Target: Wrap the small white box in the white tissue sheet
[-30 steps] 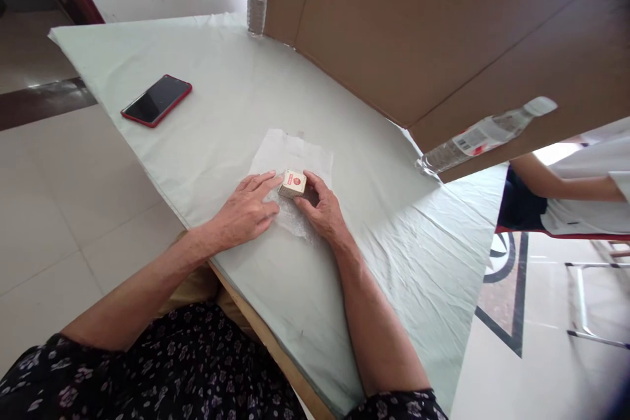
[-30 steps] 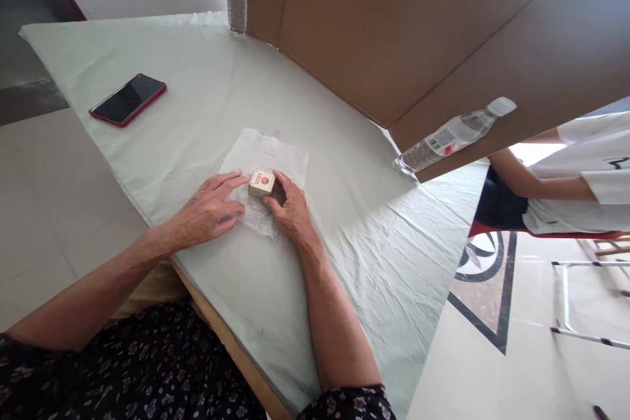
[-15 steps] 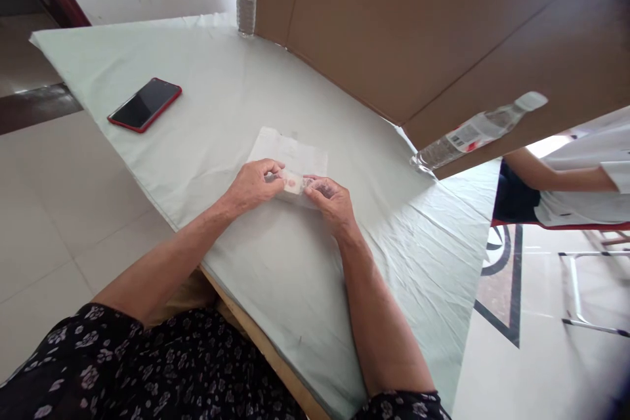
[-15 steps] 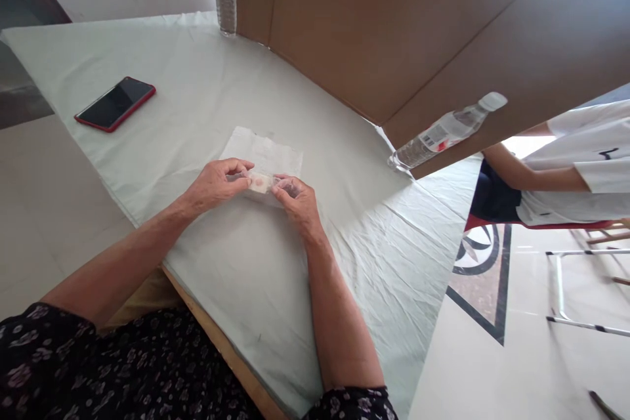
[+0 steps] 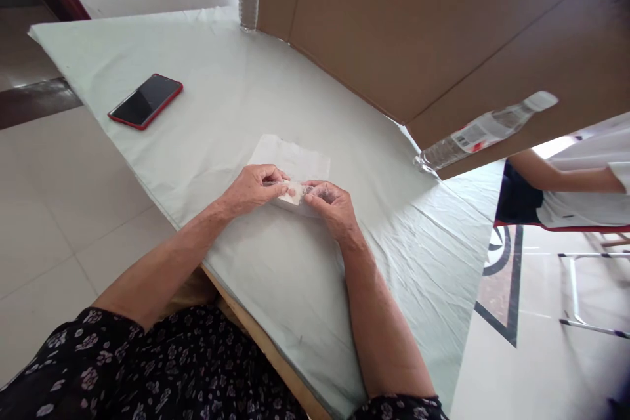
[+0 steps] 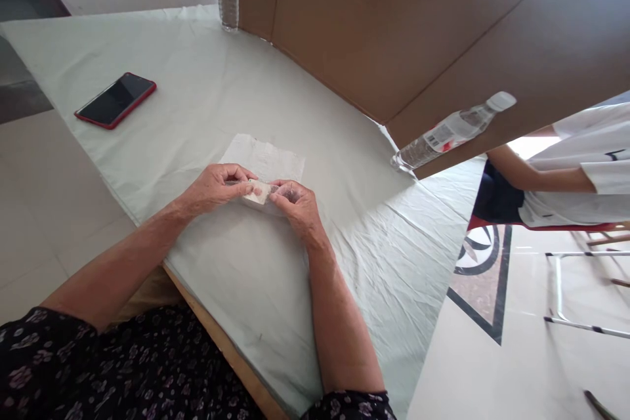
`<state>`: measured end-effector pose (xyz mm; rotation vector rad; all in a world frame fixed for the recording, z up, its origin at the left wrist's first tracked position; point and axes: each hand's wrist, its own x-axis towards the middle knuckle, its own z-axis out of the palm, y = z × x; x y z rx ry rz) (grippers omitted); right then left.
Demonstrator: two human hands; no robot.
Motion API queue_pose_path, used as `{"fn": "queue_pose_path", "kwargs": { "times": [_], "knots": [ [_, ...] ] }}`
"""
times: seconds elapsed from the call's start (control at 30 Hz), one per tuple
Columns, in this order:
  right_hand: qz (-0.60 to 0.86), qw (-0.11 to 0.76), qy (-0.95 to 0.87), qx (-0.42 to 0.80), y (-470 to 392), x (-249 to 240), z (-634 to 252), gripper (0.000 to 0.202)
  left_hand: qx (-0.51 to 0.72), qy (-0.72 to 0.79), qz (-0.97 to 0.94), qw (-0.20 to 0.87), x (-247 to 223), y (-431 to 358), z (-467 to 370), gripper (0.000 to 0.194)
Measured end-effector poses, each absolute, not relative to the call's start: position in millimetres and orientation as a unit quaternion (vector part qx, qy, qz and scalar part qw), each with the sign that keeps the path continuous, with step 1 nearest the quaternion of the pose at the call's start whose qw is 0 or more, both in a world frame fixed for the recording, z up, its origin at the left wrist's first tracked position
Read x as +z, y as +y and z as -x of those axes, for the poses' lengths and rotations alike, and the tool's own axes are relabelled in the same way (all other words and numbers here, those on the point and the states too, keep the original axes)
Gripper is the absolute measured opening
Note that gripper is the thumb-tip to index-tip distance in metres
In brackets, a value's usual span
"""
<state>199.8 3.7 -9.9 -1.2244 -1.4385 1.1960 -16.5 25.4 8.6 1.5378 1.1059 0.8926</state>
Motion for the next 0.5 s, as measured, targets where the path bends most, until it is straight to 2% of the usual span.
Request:
{"fn": "queue_pose_path", "kwargs": {
  "times": [0.5],
  "knots": [
    [0.48,0.441,-0.548,0.524,1.5,-13.7,-201.9,0.021,0.361,0.453,-0.631,0.517,9.9,22.1,18.8,0.015]
  ]
}}
